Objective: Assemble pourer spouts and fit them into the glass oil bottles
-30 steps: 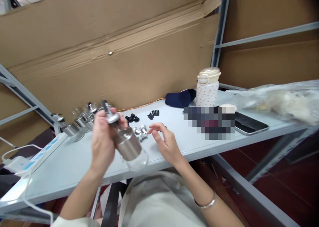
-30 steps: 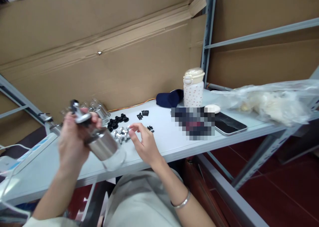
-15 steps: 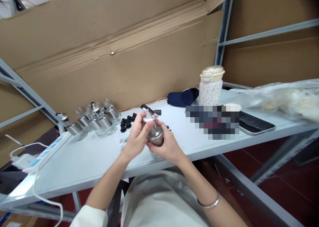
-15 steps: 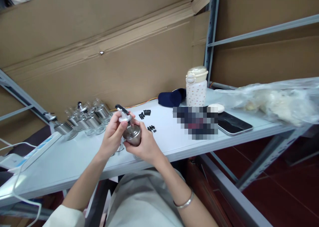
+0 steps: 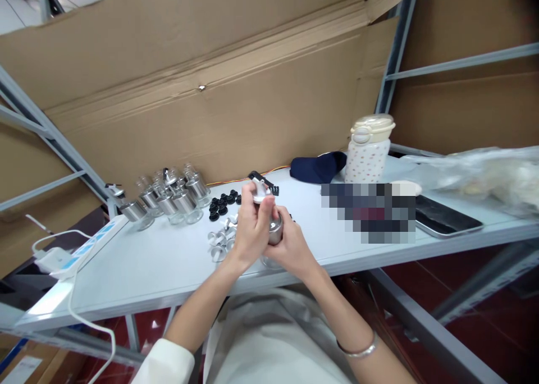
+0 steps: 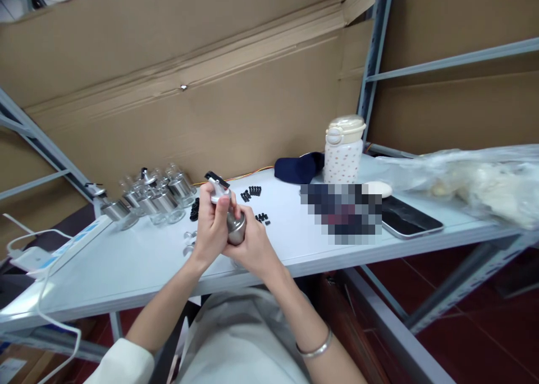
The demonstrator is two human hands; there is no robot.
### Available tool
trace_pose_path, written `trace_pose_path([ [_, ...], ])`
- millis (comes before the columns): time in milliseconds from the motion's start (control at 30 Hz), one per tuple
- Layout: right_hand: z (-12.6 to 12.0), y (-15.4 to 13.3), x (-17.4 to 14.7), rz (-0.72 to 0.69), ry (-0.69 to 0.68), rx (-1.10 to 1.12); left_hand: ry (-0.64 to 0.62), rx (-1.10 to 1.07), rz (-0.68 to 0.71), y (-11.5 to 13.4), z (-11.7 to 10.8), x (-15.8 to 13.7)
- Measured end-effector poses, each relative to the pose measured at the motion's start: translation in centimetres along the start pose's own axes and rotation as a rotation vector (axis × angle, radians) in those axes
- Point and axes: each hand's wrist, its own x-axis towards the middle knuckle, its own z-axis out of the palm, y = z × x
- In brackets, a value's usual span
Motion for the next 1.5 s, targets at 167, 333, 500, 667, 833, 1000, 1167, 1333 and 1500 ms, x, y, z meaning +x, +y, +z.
trace_pose_path([
  [167,0.1,-0.1,-0.1,-0.017,0.015,-0.019,-0.008,-0.029,-0.010,0.1,-0.1,0.2],
  [333,0.4,-0.1,-0.2,-0.031,0.049,-0.056,-0.018,-0.041,0.008,0.3,-0.2,1.0],
  [500,0.4,-0.1,-0.1,-0.038,0.035,-0.029,0.029,0.032,0.095,0.3,-0.3,1.2],
  [667,0.0,-0.3,0.0,-0.012,0.021,-0.014,0.057,0.114,0.312,0.2,-0.3,1.0],
  [833,0.1,0.5,-0.3,-0.206,0.113,0.041,0.180,0.334,0.518,1.3,-0.9,0.7],
  [1000,0.2,1.6,-0.9,-0.562,0.556,0.078,-0.004,0.841,0.789,2.7,-1.2,-0.8],
  [1167,-0.1,1.4,-1.6,-0.605,0.753,-0.124,-0.191,0.999,0.915,1.9,-1.0,-1.6],
  [1333,0.1,1.2,-1.2,-0.451,0.791,0.083,-0.125,0.721,0.810,0.2,-1.6,-1.8],
  [1500,0.2,1.1,-0.9,-0.189,0.752,0.224,0.077,0.421,0.522,-0.8,-1.8,-2.7],
])
